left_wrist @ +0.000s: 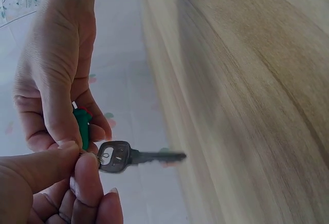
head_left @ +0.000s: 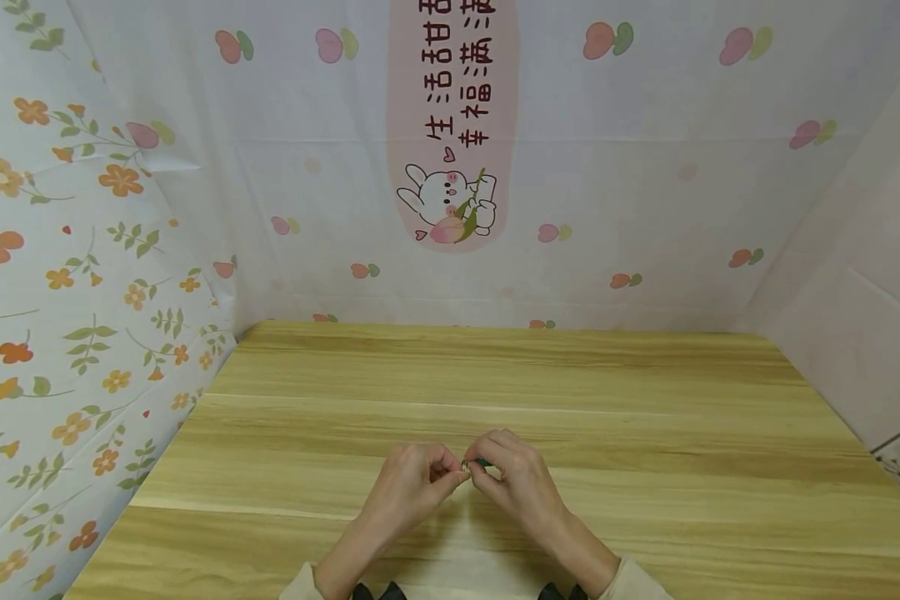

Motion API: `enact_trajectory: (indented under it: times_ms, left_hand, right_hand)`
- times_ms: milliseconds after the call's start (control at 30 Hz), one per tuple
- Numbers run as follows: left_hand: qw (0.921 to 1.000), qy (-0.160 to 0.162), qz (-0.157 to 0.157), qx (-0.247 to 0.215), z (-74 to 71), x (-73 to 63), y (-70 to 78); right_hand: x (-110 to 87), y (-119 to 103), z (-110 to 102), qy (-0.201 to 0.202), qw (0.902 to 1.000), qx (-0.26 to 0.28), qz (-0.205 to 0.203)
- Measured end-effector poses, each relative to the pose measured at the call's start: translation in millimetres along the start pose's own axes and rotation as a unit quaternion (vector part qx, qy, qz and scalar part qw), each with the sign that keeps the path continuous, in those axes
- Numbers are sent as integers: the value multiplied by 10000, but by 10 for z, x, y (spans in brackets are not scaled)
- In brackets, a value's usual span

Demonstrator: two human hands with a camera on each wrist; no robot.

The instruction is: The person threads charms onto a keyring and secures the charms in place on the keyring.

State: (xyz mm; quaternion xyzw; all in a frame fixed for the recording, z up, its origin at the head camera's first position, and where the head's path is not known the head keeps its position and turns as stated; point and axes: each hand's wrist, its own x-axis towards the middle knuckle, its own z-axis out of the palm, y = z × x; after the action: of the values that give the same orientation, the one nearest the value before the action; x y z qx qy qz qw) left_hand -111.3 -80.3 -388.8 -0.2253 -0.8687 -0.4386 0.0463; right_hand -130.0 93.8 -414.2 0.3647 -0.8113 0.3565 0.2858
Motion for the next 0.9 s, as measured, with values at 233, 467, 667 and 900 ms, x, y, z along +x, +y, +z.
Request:
enact_trajectory:
  times_ms: [233,467,667,900]
  left_hand:
    - [10000,-57,-51,45,0,-2,15]
    - [10000,-18,69,30,14,-7,32]
    - [9995,66,300,118,23,-5,21]
    - [9993,173,286,172,35,1,7]
  right_hand:
    - [5,-9,-8,-22,9997,-91,210]
    - [-4,-6,-25,-8,9979,111,643]
    - [-21,1,-32,-38,9947,369,960]
    - [-34,-5,-62,-437,9811,846,1683]
